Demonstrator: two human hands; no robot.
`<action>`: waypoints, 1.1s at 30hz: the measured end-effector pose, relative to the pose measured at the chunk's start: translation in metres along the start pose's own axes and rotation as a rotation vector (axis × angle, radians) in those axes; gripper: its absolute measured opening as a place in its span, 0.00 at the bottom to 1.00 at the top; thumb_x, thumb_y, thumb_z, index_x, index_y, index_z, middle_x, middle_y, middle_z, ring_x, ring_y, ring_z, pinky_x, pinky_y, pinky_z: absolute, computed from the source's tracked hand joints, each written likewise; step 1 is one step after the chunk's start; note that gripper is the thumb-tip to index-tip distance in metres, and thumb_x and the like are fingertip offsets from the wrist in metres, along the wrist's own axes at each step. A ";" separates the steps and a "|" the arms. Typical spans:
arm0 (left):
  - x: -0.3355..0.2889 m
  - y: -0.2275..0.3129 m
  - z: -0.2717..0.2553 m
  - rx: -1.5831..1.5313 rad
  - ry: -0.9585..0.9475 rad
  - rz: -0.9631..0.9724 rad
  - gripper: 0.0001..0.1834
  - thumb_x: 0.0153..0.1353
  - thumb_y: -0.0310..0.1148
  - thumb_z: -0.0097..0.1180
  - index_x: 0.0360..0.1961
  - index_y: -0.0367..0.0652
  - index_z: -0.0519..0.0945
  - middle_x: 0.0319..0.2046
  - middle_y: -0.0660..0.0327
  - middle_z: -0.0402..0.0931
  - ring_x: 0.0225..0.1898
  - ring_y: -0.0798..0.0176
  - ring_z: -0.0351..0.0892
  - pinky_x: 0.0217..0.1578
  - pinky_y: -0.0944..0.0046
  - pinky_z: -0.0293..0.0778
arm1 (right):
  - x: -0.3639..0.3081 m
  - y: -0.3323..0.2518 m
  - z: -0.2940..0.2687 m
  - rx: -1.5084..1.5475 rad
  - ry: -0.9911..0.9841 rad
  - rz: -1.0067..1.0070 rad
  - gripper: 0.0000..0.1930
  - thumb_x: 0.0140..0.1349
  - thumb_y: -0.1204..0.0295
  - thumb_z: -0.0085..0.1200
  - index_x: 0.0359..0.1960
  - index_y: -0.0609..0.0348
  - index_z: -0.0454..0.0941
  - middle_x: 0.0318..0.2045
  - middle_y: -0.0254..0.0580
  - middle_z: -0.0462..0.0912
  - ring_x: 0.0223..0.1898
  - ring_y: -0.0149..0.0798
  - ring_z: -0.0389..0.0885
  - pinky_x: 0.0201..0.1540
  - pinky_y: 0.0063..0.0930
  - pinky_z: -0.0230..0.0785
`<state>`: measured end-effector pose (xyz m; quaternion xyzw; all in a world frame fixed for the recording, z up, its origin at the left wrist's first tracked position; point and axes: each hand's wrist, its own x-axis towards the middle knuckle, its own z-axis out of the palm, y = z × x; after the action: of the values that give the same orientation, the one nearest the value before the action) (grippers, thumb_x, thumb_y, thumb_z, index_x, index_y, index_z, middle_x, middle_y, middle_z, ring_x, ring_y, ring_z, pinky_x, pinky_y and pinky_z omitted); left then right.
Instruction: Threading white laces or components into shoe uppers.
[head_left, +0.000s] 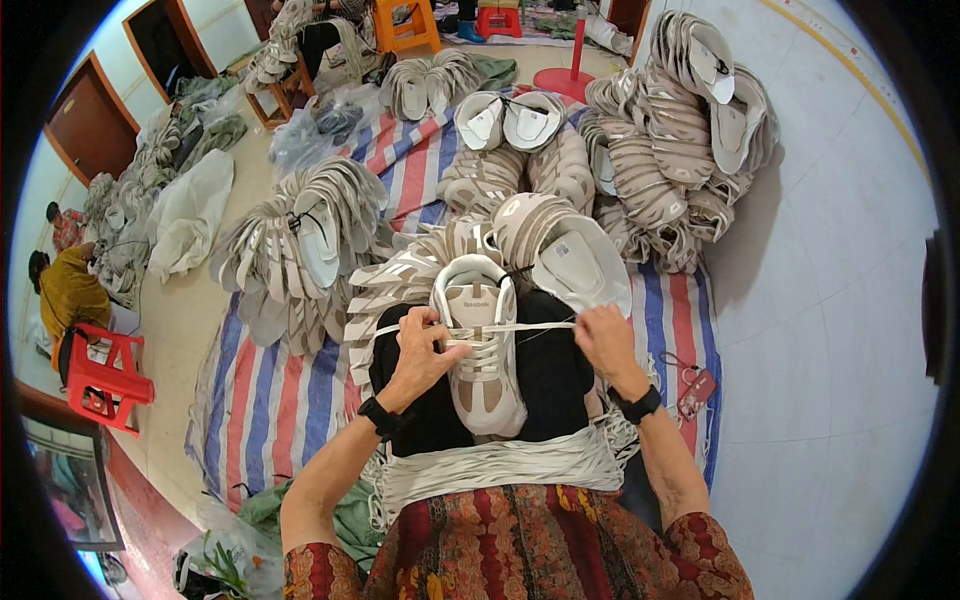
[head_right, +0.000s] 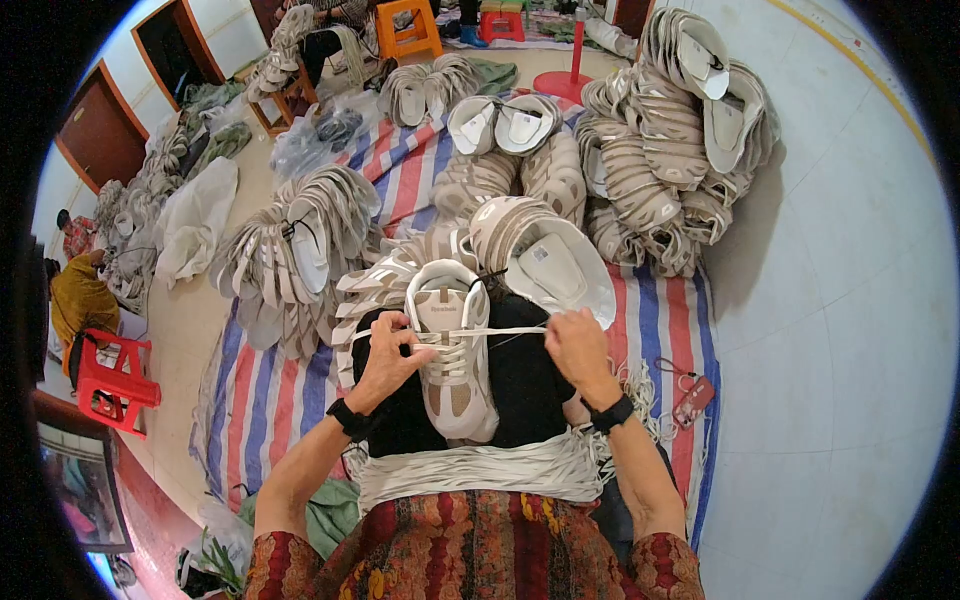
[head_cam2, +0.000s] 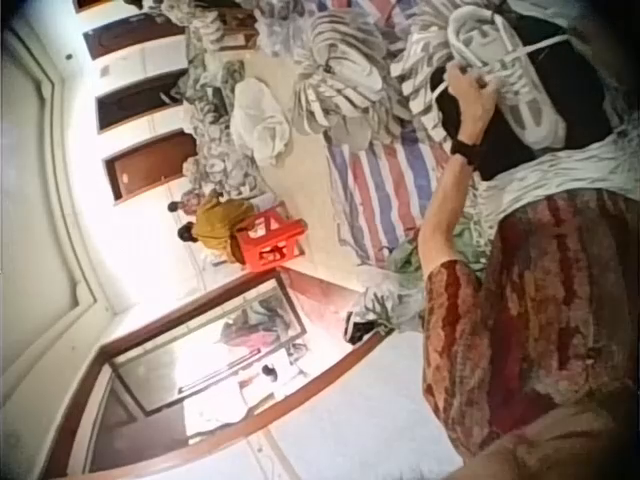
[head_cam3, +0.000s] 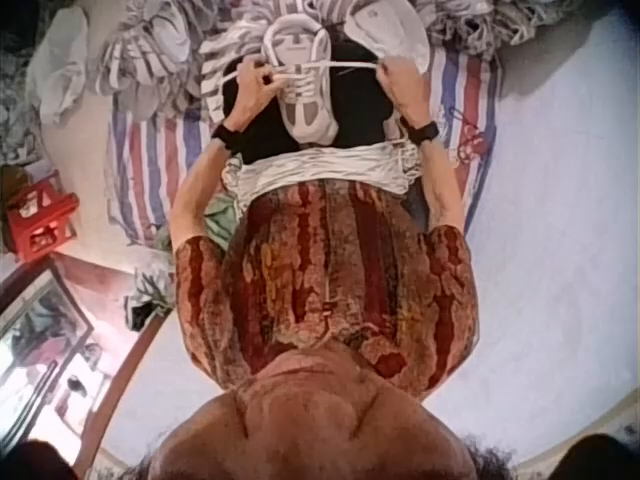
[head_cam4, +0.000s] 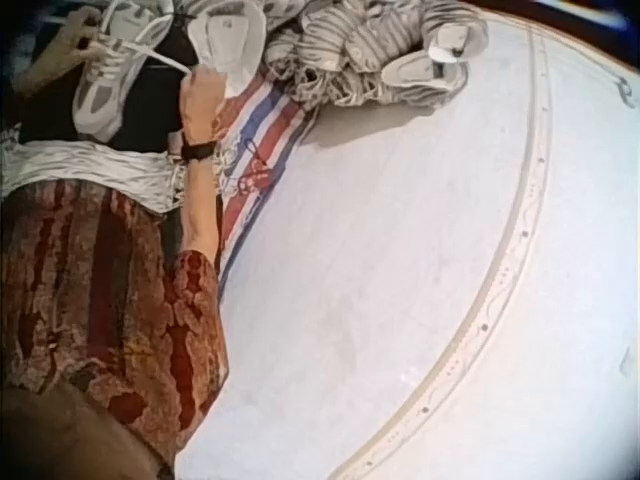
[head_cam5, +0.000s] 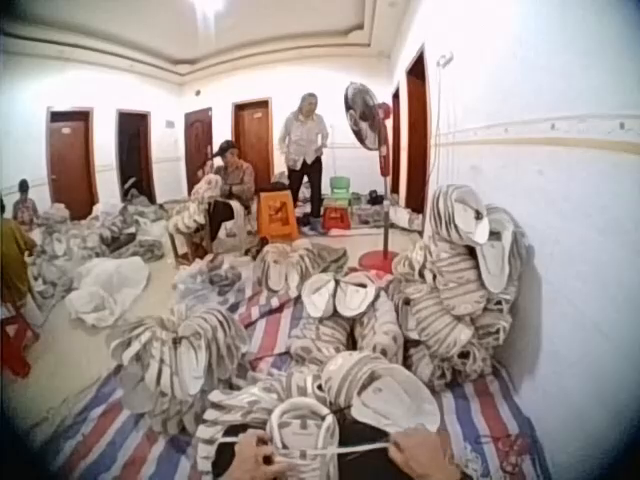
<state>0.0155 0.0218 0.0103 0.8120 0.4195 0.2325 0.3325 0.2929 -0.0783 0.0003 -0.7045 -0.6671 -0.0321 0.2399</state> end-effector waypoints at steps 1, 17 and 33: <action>-0.002 -0.001 -0.001 0.051 -0.012 0.032 0.14 0.43 0.38 0.63 0.21 0.40 0.74 0.43 0.54 0.59 0.49 0.53 0.57 0.50 0.57 0.54 | 0.001 -0.012 -0.002 0.091 -0.039 0.002 0.08 0.44 0.73 0.53 0.29 0.58 0.71 0.32 0.44 0.73 0.39 0.47 0.68 0.40 0.38 0.62; 0.042 0.008 -0.010 0.171 0.126 0.563 0.09 0.49 0.26 0.54 0.34 0.41 0.72 0.35 0.58 0.69 0.44 0.55 0.66 0.48 0.58 0.57 | 0.031 -0.068 0.036 0.984 -0.192 0.089 0.13 0.56 0.68 0.48 0.19 0.65 0.68 0.13 0.32 0.65 0.16 0.31 0.65 0.19 0.26 0.58; 0.077 0.002 -0.006 -0.021 0.059 0.338 0.12 0.49 0.34 0.56 0.34 0.41 0.75 0.25 0.55 0.73 0.31 0.53 0.71 0.36 0.57 0.61 | 0.058 -0.079 0.011 0.318 -0.359 -0.140 0.18 0.56 0.54 0.47 0.38 0.56 0.70 0.20 0.50 0.77 0.22 0.52 0.77 0.24 0.41 0.68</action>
<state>0.0542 0.0874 0.0239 0.8603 0.2843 0.3131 0.2847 0.2211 -0.0212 0.0349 -0.6046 -0.7428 0.1822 0.2226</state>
